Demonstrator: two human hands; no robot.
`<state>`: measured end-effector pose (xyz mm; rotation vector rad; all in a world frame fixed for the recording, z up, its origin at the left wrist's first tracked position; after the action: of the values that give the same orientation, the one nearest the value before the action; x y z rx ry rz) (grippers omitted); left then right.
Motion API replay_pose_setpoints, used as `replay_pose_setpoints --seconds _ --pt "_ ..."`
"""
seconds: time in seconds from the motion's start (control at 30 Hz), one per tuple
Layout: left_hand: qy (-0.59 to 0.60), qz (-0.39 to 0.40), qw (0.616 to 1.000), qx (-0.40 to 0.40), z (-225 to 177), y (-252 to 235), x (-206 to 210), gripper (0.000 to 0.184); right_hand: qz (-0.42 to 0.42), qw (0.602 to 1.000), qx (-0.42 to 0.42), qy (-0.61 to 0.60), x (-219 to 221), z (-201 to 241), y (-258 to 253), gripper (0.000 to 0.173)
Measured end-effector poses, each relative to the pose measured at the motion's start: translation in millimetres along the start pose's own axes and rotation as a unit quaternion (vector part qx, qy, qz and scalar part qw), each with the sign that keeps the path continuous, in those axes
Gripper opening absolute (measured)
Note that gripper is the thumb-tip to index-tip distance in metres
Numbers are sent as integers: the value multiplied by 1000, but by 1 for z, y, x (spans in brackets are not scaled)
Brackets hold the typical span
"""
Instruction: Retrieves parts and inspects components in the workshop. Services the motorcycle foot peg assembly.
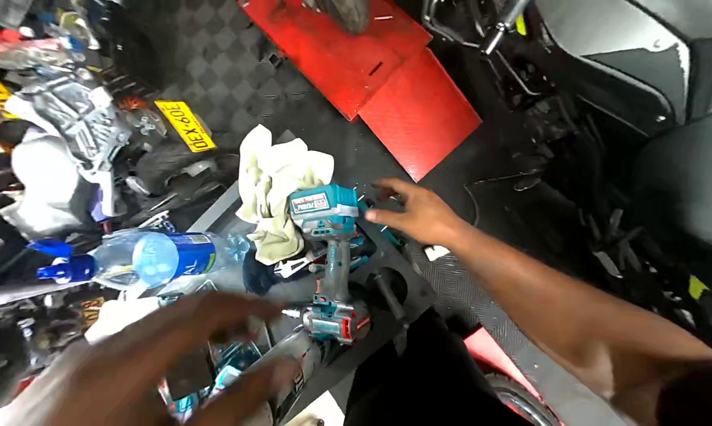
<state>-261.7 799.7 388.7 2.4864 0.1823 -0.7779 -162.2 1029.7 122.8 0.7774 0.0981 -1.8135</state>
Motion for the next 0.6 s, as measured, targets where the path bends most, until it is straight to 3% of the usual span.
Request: replay_pose_setpoints --seconds 0.07,0.1,0.27,0.4,0.5,0.6 --pt "-157 -57 985 -49 40 -67 -12 51 61 998 5 11 9 21 -38 79" --pt "-181 -67 978 -84 58 -98 -16 57 83 996 13 14 15 32 -46 80" --pt "-142 -153 961 -182 128 -216 -28 78 69 993 89 -37 40 50 -44 81" --pt "-167 -79 956 -229 170 -259 -12 89 33 993 85 -72 49 54 -36 80" --pt "-206 -16 960 -191 172 -254 -18 62 16 996 64 -68 46 68 -29 78" --pt "-286 44 933 -215 177 -224 -35 29 33 997 31 -61 47 93 -24 77"
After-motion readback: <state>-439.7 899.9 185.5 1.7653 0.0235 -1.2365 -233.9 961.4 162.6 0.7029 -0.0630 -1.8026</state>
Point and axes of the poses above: each hand's wrist, its own y-axis away from the middle knuckle, its own x-axis out of the palm, z = x × y, the point moved 5 cm from there along -y, towards the middle knuckle, and after that the axes turned 14 degrees about y, right-handed, at the moved point
